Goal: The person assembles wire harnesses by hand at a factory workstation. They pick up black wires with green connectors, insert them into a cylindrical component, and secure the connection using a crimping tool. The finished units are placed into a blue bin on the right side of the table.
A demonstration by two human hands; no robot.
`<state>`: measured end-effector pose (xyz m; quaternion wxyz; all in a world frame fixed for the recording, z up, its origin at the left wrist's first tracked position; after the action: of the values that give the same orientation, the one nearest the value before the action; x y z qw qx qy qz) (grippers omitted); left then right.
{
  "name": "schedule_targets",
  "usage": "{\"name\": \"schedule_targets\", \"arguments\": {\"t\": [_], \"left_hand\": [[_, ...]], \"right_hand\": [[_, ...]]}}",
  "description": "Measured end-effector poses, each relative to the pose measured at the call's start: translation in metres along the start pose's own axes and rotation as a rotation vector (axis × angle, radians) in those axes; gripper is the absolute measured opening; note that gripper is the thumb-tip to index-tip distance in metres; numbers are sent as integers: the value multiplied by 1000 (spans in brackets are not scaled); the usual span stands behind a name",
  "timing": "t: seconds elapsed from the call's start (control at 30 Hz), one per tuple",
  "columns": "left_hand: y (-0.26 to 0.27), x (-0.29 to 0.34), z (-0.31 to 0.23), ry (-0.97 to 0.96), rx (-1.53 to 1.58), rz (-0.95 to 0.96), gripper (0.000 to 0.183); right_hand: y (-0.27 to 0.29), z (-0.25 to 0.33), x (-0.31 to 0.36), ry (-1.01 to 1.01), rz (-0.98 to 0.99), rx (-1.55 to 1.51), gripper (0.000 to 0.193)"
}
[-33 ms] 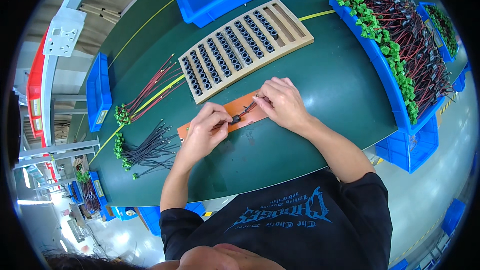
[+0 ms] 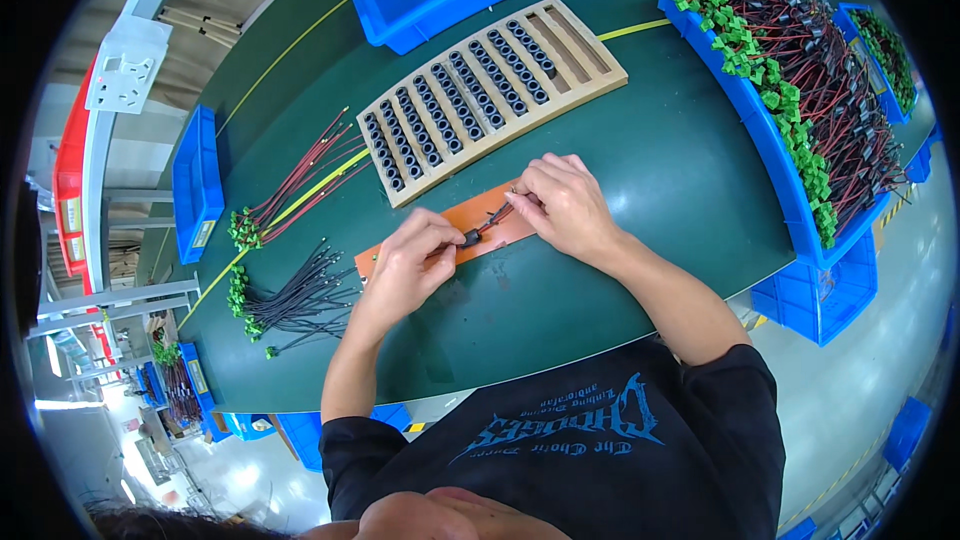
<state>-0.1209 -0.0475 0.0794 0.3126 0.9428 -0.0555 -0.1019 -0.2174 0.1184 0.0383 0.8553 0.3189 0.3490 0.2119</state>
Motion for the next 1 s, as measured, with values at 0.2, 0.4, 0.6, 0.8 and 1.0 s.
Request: {"name": "schedule_targets", "arguments": {"t": [0.2, 0.4, 0.6, 0.8, 1.0], "left_hand": [[-13, 1, -7, -81, -178, -7, 15], [-11, -1, 21, 125, -3, -159, 19], [-11, 6, 3, -153, -3, -143, 20], [-18, 7, 17, -76, -80, -230, 20], [-19, 0, 23, -14, 30, -256, 17]], "right_hand": [[2, 1, -1, 5, 6, 15, 18], [2, 1, -1, 6, -4, -8, 18], [2, -2, -1, -9, -5, -26, 18], [2, -4, 2, -28, -7, -42, 20], [7, -7, 1, -30, -14, -6, 21]]}}
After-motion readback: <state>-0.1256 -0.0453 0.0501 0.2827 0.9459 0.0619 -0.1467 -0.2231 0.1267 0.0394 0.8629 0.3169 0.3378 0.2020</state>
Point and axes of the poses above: each hand's wrist, its own x-axis away from the middle knuckle, its own y-axis out of the back of the hand, z = x × y, the point moved 8 cm from there along -x, towards the middle knuckle, and after that the axes turned 10 degrees about x, right-handed, at the moved point
